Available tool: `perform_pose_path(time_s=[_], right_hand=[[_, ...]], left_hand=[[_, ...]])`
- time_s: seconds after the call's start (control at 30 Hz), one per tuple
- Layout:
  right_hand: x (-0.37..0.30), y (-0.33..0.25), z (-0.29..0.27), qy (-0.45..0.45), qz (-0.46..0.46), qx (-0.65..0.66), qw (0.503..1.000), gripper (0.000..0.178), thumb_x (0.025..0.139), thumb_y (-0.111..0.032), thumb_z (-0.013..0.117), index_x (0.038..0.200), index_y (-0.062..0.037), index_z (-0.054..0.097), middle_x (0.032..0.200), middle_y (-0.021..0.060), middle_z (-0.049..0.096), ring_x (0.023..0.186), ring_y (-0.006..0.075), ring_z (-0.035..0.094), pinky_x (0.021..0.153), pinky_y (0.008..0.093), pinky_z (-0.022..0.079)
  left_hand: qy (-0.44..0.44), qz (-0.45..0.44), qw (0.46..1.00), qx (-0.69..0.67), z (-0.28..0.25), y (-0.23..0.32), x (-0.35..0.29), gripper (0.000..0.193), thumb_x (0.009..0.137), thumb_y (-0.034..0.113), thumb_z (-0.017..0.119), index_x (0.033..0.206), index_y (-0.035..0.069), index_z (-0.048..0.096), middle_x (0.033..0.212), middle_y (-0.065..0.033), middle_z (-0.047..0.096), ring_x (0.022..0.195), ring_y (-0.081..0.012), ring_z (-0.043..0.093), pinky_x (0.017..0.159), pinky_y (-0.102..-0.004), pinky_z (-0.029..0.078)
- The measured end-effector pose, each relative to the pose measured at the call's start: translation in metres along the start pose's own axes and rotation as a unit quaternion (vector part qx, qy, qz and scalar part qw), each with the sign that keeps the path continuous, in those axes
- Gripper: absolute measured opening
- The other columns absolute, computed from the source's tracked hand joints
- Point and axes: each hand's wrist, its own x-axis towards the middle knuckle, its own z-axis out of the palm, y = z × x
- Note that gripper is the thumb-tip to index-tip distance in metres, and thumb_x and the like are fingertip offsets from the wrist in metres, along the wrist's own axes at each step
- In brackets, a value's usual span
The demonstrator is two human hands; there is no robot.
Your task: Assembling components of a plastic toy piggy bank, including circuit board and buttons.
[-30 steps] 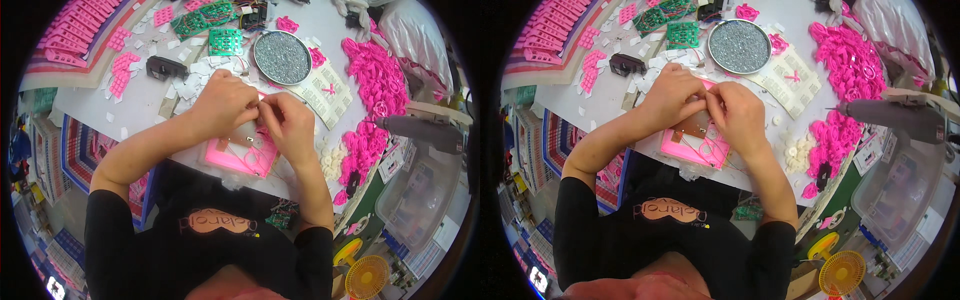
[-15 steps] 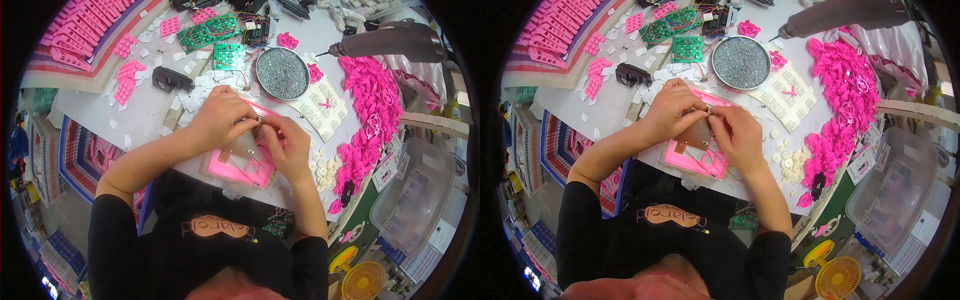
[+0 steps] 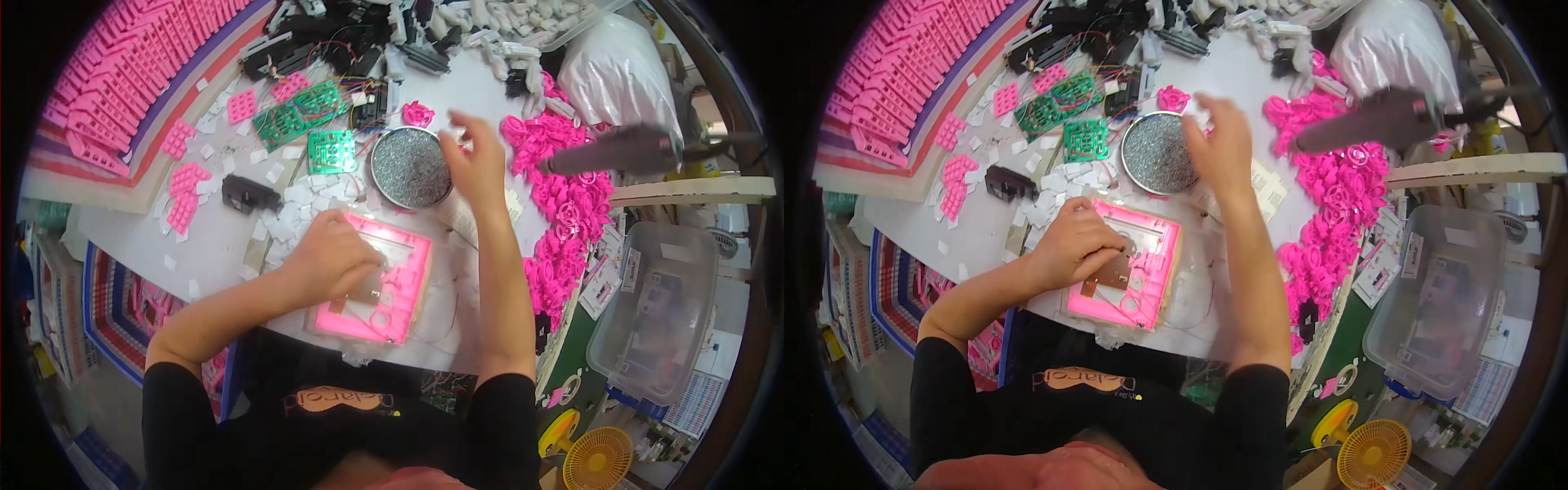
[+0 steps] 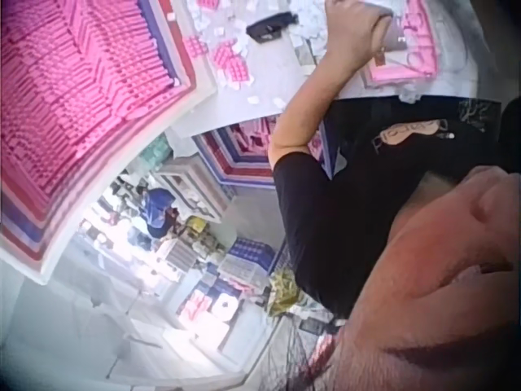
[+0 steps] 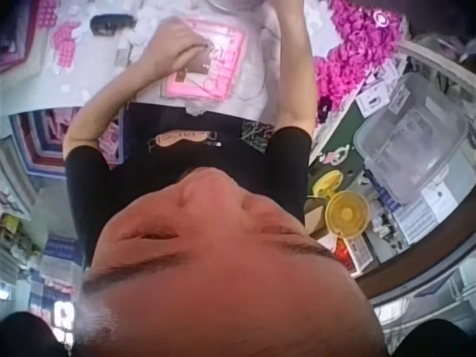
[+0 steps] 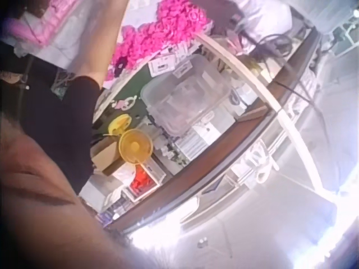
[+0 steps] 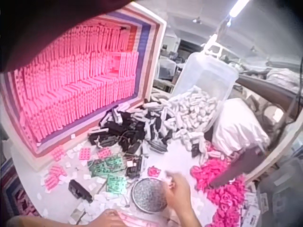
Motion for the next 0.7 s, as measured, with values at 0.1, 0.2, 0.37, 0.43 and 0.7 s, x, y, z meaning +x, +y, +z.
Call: perform_pose_path(time_s=[0.1, 0.2, 0.37, 0.43, 0.7], right_hand=[[0.069, 0.086, 0.021, 0.075, -0.037, -0.280, 0.956, 0.037, 0.086, -0.020, 0.067, 0.119, -0.0048, 0.063, 0.110, 0.0200, 0.068, 0.101, 0.0349, 0.063, 0.080, 0.0528, 0.052], [0.116, 0.146, 0.016, 0.034, 0.187, -0.392, 0.900, 0.033, 0.090, -0.019, 0.060, 0.119, -0.0051, 0.061, 0.113, 0.0241, 0.067, 0.109, 0.0370, 0.063, 0.083, 0.0536, 0.052], [0.156, 0.205, 0.013, 0.065, 0.228, -0.391, 0.889, 0.027, 0.090, -0.023, 0.055, 0.111, -0.0067, 0.062, 0.109, 0.0221, 0.071, 0.099, 0.0427, 0.069, 0.084, 0.0550, 0.054], [0.150, 0.223, 0.010, 0.097, 0.150, -0.416, 0.892, 0.027, 0.090, -0.024, 0.057, 0.109, -0.0066, 0.064, 0.110, 0.0214, 0.071, 0.097, 0.0423, 0.069, 0.083, 0.0542, 0.054], [0.014, -0.018, -0.040, 0.153, 0.030, 0.016, 0.988, 0.016, 0.082, -0.014, 0.070, 0.092, -0.0017, 0.071, 0.084, 0.0134, 0.069, 0.073, 0.0282, 0.067, 0.068, 0.0382, 0.051]], left_hand=[[0.020, -0.033, 0.999, -0.022, 0.005, 0.000, 0.002, 0.011, 0.082, 0.014, 0.075, 0.091, 0.012, 0.070, 0.083, -0.0006, 0.068, 0.082, -0.0204, 0.062, 0.092, -0.0408, 0.038], [0.037, -0.040, 0.998, -0.025, 0.018, 0.004, 0.003, 0.012, 0.080, 0.014, 0.077, 0.089, 0.014, 0.069, 0.084, 0.0015, 0.070, 0.082, -0.0191, 0.062, 0.090, -0.0415, 0.037], [0.068, -0.039, 0.997, -0.011, 0.021, 0.005, 0.003, 0.013, 0.079, 0.014, 0.078, 0.090, 0.015, 0.070, 0.084, 0.0026, 0.070, 0.078, -0.0176, 0.063, 0.091, -0.0410, 0.036], [0.065, -0.042, 0.997, -0.007, 0.018, 0.004, -0.002, 0.014, 0.079, 0.014, 0.078, 0.090, 0.014, 0.070, 0.084, 0.0022, 0.069, 0.078, -0.0174, 0.063, 0.092, -0.0412, 0.036], [0.091, -0.095, 0.991, 0.014, 0.000, -0.003, -0.007, 0.007, 0.084, 0.012, 0.073, 0.090, 0.012, 0.069, 0.084, -0.0006, 0.067, 0.081, -0.0197, 0.062, 0.090, -0.0416, 0.034]])
